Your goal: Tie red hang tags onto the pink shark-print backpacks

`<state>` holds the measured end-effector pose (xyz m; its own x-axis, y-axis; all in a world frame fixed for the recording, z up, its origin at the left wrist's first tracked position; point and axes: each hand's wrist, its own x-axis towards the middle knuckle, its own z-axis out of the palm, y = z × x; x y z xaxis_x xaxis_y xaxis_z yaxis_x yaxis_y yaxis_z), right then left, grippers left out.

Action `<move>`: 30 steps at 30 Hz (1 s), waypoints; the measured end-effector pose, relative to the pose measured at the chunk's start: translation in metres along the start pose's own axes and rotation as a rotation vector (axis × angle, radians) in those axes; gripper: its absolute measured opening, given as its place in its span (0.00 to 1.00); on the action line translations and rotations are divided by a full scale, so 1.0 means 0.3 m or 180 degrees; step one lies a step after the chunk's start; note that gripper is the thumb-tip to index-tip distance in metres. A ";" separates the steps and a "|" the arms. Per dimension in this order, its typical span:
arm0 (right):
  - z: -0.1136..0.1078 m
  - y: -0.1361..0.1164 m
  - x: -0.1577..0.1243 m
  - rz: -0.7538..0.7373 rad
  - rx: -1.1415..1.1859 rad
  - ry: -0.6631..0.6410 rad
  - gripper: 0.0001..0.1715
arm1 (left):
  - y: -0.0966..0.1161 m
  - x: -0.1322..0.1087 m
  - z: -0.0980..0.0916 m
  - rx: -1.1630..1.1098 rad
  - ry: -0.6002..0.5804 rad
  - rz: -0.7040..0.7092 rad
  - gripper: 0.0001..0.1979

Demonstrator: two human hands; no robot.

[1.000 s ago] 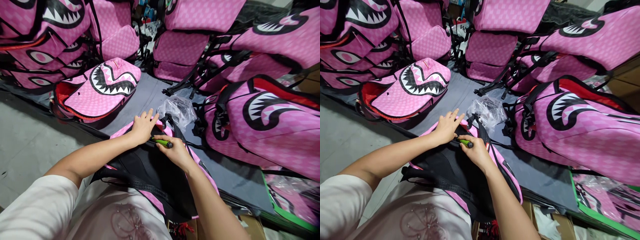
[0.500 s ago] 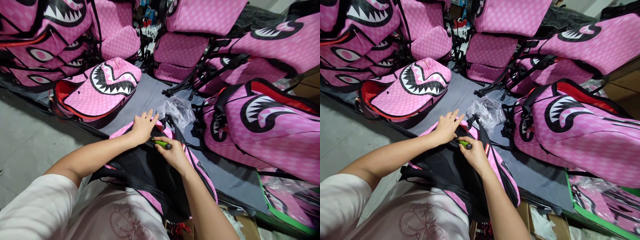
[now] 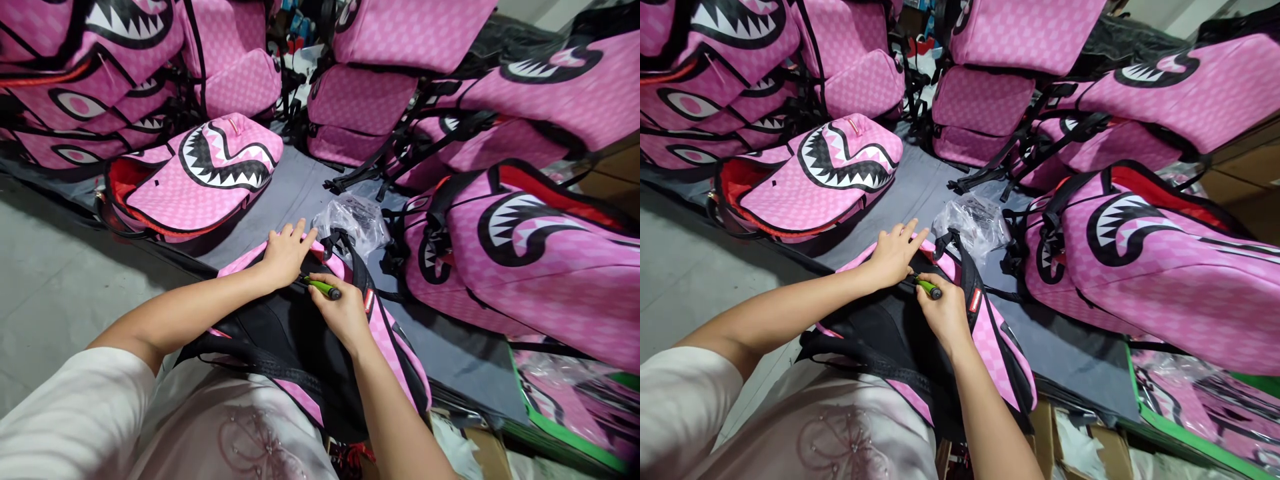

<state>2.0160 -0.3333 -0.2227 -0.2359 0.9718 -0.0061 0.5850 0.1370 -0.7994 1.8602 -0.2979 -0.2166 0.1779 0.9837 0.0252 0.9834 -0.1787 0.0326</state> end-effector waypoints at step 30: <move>-0.045 0.039 -0.019 -0.0468 -0.0244 -0.0215 0.15 | 0.002 -0.002 -0.008 0.0008 -0.0055 0.0008 0.44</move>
<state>2.0348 -0.3347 -0.2240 -0.3733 0.9254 0.0652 0.5972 0.2934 -0.7465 1.8606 -0.2988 -0.2143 0.1810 0.9835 0.0080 0.9830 -0.1811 0.0301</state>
